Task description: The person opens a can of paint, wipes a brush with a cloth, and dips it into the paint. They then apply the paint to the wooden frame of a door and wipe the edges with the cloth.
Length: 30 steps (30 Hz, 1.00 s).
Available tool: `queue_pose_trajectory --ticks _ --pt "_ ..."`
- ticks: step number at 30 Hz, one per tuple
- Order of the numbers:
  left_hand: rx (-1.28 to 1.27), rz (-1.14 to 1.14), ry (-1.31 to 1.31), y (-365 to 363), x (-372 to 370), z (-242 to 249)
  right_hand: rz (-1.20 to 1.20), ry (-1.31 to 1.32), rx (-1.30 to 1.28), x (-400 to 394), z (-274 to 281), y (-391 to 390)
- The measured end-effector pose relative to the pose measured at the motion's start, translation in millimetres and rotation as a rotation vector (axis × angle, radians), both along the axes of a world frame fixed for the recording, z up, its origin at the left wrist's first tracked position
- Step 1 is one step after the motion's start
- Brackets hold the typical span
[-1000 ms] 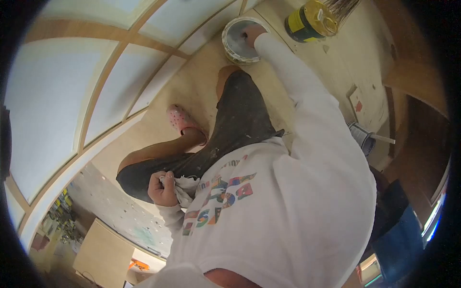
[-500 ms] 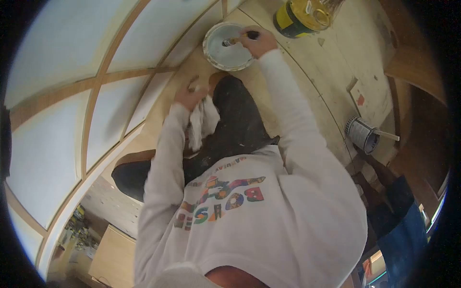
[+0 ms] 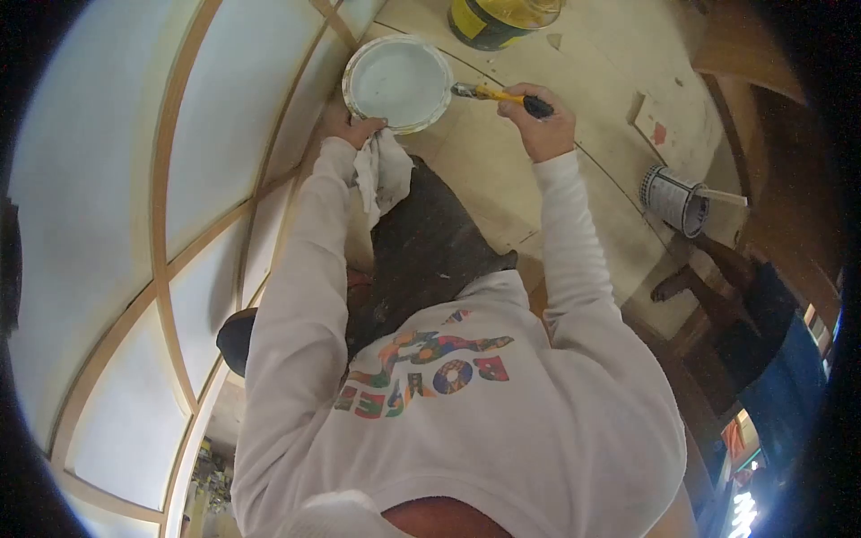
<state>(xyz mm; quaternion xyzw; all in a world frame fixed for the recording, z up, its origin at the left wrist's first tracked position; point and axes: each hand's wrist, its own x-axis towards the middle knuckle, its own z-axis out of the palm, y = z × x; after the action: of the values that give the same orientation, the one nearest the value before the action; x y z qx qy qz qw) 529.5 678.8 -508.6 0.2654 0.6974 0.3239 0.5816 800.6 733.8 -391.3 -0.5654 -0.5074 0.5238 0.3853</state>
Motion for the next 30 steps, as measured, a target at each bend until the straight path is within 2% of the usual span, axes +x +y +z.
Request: queue_pose_trajectory --ticks 2,3,5,6,8,11,15,17,20,21,23,24,25,26,27,29,30 --pt "-0.033 -0.006 0.046 2.8 10.9 -1.0 0.006 -0.088 0.013 0.4 -0.1 -3.2" --pt "-0.044 -0.013 0.040 -2.7 22.3 14.5 0.000 -0.094 0.002 1.8 -1.2 -8.4" --pt "0.138 -0.024 0.289 -7.0 45.4 63.4 0.051 -0.114 0.086 5.9 -2.4 -12.9" --pt "0.143 -0.031 0.287 -10.3 49.9 50.6 0.042 -0.116 0.089 7.4 -3.1 -14.0" --pt "0.110 0.121 0.122 -26.7 60.3 13.4 0.129 -0.247 0.319 7.5 -4.1 -21.3" --pt "0.074 0.070 0.237 -13.7 76.1 37.9 0.198 -0.183 0.355 0.4 1.2 -24.5" --pt "0.036 0.160 0.120 6.1 67.9 -0.6 0.185 -0.286 0.386 -6.6 13.0 -20.3" --pt "-0.005 0.049 0.045 8.8 47.8 -13.0 0.228 -0.321 0.429 -8.7 8.4 -8.2" --pt "-0.011 0.092 0.025 -5.4 45.1 -8.1 0.308 -0.344 0.442 -29.4 2.1 11.8" --pt "-0.008 0.104 0.027 -13.5 40.9 1.9 0.319 -0.340 0.447 -37.1 -3.6 19.2" --pt "-0.158 -0.241 -0.085 -41.1 30.8 41.7 0.500 -0.461 0.569 -54.9 -20.9 33.4" --pt "-0.190 -0.238 -0.196 -60.3 29.3 63.4 0.520 -0.456 0.562 -63.8 -31.0 39.2" --pt "-0.222 -0.233 -0.308 -79.8 26.9 86.9 0.667 -0.584 0.569 -74.7 -41.9 45.5" --pt "-0.172 -0.362 -0.195 -94.7 18.1 111.5 0.814 -0.711 0.582 -86.6 -52.6 54.7" --pt "-0.120 -0.491 -0.079 -111.4 6.4 129.6 0.829 -0.703 0.586 -97.9 -71.2 63.8" --pt "-0.042 -0.519 0.031 -151.3 -9.1 147.8 0.895 -0.972 0.463 -110.4 -105.7 71.1" --pt "-0.070 -0.565 0.091 -160.6 -15.1 166.2 0.903 -0.974 0.466 -115.7 -101.2 70.6"
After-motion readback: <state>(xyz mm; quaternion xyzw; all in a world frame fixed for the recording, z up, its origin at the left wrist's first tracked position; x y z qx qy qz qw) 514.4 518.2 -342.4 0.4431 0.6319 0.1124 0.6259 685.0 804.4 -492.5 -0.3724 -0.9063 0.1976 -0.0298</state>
